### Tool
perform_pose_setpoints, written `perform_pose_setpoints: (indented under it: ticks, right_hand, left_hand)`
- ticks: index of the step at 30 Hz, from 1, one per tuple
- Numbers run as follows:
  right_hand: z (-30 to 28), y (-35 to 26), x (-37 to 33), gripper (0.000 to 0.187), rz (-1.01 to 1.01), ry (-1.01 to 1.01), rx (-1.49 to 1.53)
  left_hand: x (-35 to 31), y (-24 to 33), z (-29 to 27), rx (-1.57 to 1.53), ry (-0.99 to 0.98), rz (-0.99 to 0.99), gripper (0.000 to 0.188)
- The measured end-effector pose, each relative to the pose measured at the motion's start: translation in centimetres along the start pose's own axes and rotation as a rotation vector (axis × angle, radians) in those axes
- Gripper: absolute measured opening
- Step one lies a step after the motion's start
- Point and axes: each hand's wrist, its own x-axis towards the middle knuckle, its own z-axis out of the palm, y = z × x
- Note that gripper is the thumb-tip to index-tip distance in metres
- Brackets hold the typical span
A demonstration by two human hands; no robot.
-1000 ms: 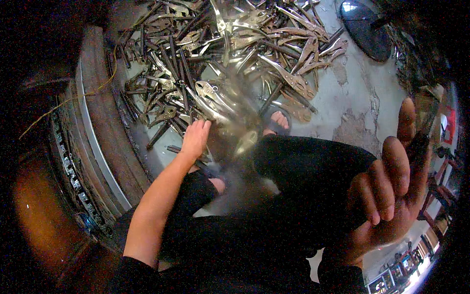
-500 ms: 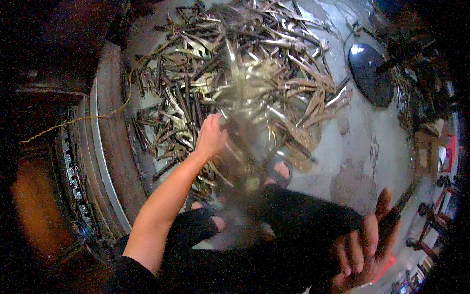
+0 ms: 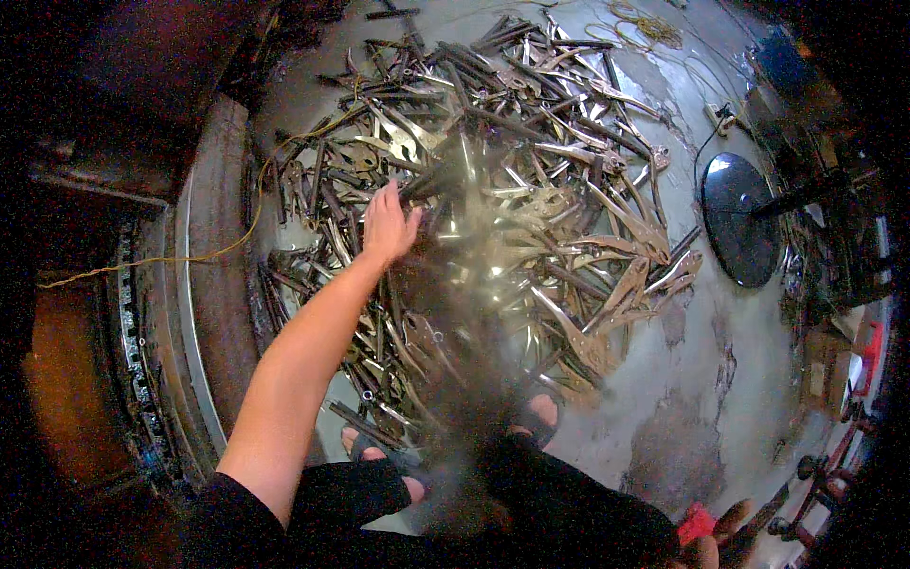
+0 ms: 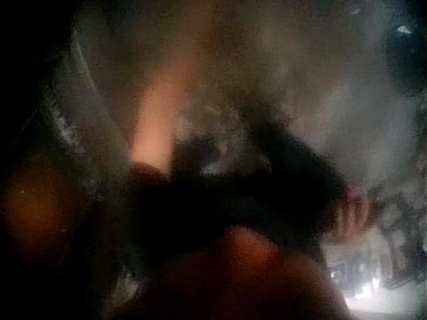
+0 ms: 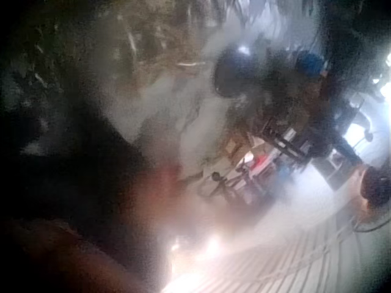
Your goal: The person sits on the floor and repeatedly picks up small metal pieces from a large pile, using pliers to manipulate and separate them. They place selected pieces into a perforated metal tray while continuing to sort through the pile.
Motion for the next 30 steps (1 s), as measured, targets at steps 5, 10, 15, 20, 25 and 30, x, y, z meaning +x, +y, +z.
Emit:
perform_pose_setpoints:
  ticks: [5,10,15,20,25,30]
  right_hand:
    - [1.2,0.4,1.8,0.053,0.093,0.040,0.285]
    - [1.6,0.3,2.6,0.053,0.114,0.036,0.384]
    - [1.5,0.2,2.3,0.052,0.103,0.045,0.440]
    - [1.4,0.3,2.3,0.052,0.077,0.036,0.508]
    - [1.4,0.3,2.3,0.052,0.058,0.056,0.583]
    - [1.5,0.2,2.2,0.051,0.052,0.057,0.657]
  left_hand:
    - [1.7,1.7,-0.2,0.146,-0.059,0.007,0.045]
    - [-2.5,4.1,1.1,-0.143,-0.118,-0.009,0.028]
    - [-7.6,7.8,-0.9,-0.066,-0.332,0.072,0.032]
    - [-8.2,10.2,-3.4,-0.097,-0.600,0.115,0.027]
    - [-1.8,11.9,-0.4,-0.322,-0.063,0.247,0.035]
    - [3.5,16.0,2.9,-0.201,-0.084,0.114,0.038]
